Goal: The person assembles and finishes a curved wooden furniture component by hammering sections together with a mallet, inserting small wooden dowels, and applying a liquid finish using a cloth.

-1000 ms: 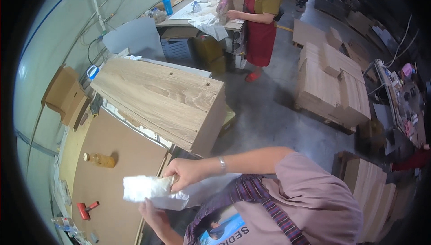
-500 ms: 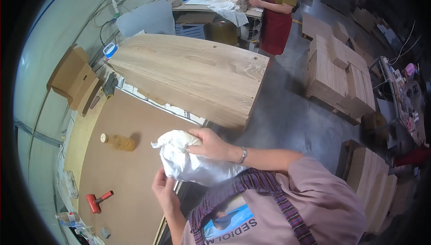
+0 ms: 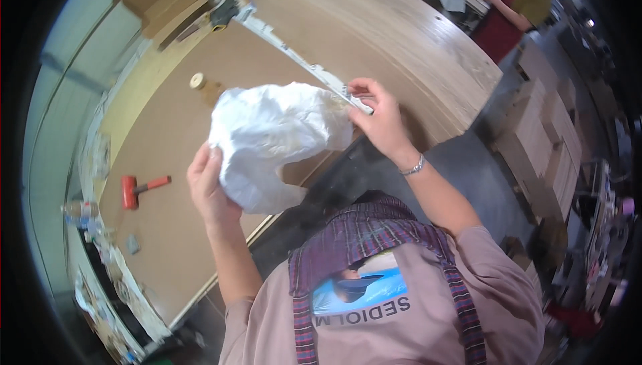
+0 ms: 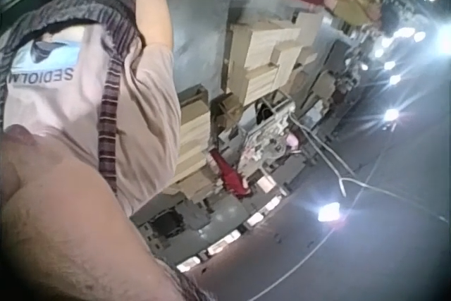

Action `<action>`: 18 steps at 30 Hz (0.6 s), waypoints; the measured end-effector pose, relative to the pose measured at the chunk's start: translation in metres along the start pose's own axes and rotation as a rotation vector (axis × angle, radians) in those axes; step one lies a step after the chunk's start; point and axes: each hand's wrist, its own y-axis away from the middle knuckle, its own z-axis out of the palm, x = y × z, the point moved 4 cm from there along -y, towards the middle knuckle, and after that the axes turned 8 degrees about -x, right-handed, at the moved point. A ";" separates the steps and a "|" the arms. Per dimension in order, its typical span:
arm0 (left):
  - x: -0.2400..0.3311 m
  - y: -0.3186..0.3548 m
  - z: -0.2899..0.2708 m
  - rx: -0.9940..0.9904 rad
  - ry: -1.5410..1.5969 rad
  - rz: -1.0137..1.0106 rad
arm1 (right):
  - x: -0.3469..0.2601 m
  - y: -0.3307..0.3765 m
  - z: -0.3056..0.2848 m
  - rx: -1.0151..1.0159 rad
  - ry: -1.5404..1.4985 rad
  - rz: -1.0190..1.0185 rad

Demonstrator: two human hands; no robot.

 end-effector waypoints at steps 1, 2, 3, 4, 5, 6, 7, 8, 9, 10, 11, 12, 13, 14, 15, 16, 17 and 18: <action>-0.004 0.000 0.002 -0.018 -0.040 -0.037 | -0.023 0.002 0.015 -0.091 0.037 -0.057; -0.004 0.000 0.012 -0.059 -0.049 -0.071 | -0.035 0.001 0.031 -0.199 0.050 -0.109; -0.008 -0.001 0.022 -0.109 -0.053 -0.112 | -0.042 0.001 0.047 -0.298 0.071 -0.156; -0.012 -0.002 0.027 -0.089 -0.051 -0.111 | -0.045 -0.002 0.057 -0.301 0.074 -0.181; -0.017 -0.002 0.033 -0.129 -0.019 -0.136 | -0.039 -0.004 0.063 -0.320 0.068 -0.179; -0.019 -0.003 0.039 -0.170 0.011 -0.157 | -0.026 -0.010 0.069 -0.387 -0.010 -0.164; -0.019 -0.004 0.039 -0.154 0.007 -0.157 | -0.014 -0.014 0.075 -0.451 -0.089 -0.147; -0.017 -0.003 0.037 -0.103 0.047 -0.157 | 0.000 -0.016 0.076 -0.466 -0.134 -0.042; -0.017 -0.003 0.033 -0.047 0.088 -0.153 | 0.004 -0.018 0.075 -0.485 -0.143 -0.041; -0.017 -0.004 0.027 0.021 0.066 -0.118 | 0.011 -0.021 0.073 -0.482 -0.213 0.051; -0.017 -0.005 0.019 0.042 0.063 -0.118 | 0.018 -0.022 0.073 -0.479 -0.281 0.147; -0.017 -0.006 0.012 0.090 0.070 -0.097 | 0.022 -0.024 0.073 -0.420 -0.403 0.083; -0.018 -0.008 0.007 0.138 0.076 -0.078 | 0.028 -0.025 0.071 -0.435 -0.405 0.091; -0.021 -0.011 0.003 0.226 0.072 -0.067 | 0.035 -0.025 0.069 -0.533 -0.455 0.121; -0.026 -0.017 -0.002 0.238 0.075 -0.073 | 0.039 -0.026 0.067 -0.627 -0.505 0.154; -0.026 -0.020 -0.017 0.307 0.000 -0.035 | 0.038 -0.027 0.064 -0.640 -0.511 0.165; -0.028 -0.023 -0.036 0.371 -0.074 0.001 | 0.041 -0.026 0.065 -0.750 -0.529 0.328; -0.033 -0.023 -0.070 0.392 -0.183 -0.004 | 0.042 -0.018 0.071 -0.865 -0.547 0.493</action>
